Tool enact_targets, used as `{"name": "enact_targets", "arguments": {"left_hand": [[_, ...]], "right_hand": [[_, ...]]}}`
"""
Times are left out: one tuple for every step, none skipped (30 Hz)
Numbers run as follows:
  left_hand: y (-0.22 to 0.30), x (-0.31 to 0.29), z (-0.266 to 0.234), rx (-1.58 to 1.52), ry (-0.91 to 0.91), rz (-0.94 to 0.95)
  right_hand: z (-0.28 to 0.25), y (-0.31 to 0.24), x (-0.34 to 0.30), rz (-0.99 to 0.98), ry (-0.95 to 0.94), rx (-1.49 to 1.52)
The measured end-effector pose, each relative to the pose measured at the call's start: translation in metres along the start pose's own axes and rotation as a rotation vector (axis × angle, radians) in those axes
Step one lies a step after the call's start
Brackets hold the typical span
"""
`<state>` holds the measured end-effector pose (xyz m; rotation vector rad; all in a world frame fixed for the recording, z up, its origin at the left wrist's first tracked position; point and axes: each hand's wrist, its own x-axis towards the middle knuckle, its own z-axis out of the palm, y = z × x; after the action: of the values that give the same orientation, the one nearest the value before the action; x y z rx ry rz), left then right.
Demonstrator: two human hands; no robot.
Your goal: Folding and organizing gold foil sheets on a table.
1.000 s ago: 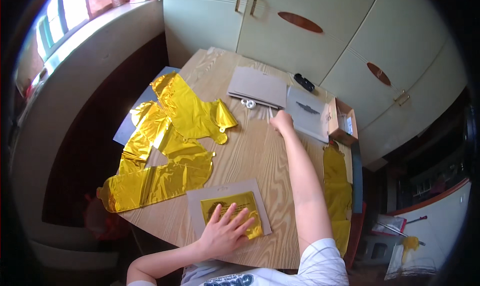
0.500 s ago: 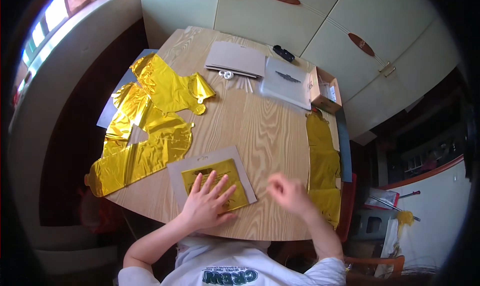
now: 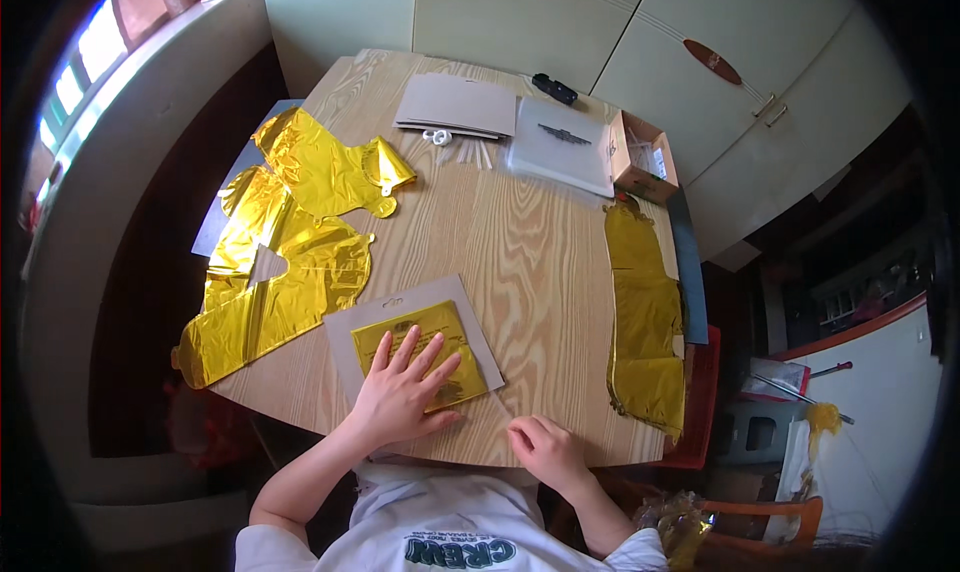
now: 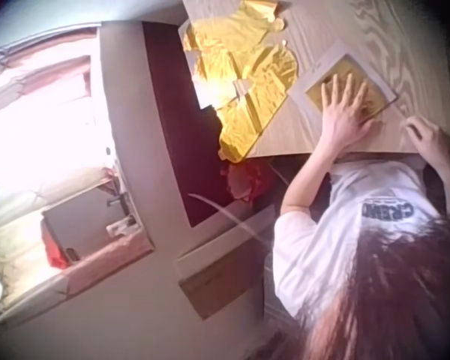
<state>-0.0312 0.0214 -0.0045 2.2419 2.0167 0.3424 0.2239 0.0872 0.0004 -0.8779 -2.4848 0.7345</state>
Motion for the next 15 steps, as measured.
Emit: {"name": "enact_targets", "arguments": {"left_hand": [[0.000, -0.001, -0.001, -0.001, 0.004, 0.000], [0.000, 0.000, 0.000, -0.002, 0.005, -0.001], [0.000, 0.000, 0.000, -0.003, 0.005, -0.002], [0.000, -0.001, 0.000, -0.003, 0.005, -0.005], [0.000, 0.000, 0.000, -0.004, -0.006, -0.001], [0.001, 0.000, -0.002, -0.004, -0.017, 0.003], [0.001, 0.000, -0.002, -0.005, -0.029, 0.006], [0.001, 0.000, -0.002, -0.002, -0.026, 0.024], [0.000, 0.000, 0.000, 0.000, -0.023, 0.042], [0.000, 0.000, 0.001, 0.003, -0.020, 0.060], [-0.001, 0.000, 0.001, 0.004, -0.026, 0.071], [-0.001, 0.000, 0.001, 0.005, -0.032, 0.082], [-0.001, -0.001, 0.000, 0.006, -0.038, 0.093], [-0.001, -0.001, 0.000, 0.005, -0.040, 0.094], [-0.001, -0.001, 0.000, 0.004, -0.042, 0.094]], "right_hand": [[0.002, 0.001, 0.001, 0.003, 0.005, -0.001], [0.002, 0.001, 0.002, 0.006, 0.011, -0.006], [0.003, 0.001, 0.004, 0.004, 0.030, -0.014], [0.004, 0.001, 0.005, 0.001, 0.049, -0.022], [0.005, 0.000, 0.007, -0.001, 0.069, -0.032], [0.005, -0.001, 0.009, -0.007, 0.076, -0.046], [0.005, -0.002, 0.013, -0.013, 0.083, -0.060], [0.006, -0.003, 0.016, -0.017, 0.092, -0.074], [0.009, -0.003, 0.019, -0.015, 0.099, -0.098], [0.013, -0.001, 0.022, -0.014, 0.106, -0.122], [0.017, 0.001, 0.025, -0.016, 0.112, -0.145], [0.020, 0.000, 0.029, -0.017, 0.108, -0.198], [0.023, -0.002, 0.032, -0.017, 0.105, -0.252], [0.024, -0.002, 0.035, -0.017, 0.102, -0.308], [0.022, -0.004, 0.036, -0.005, 0.083, -0.289]]}}
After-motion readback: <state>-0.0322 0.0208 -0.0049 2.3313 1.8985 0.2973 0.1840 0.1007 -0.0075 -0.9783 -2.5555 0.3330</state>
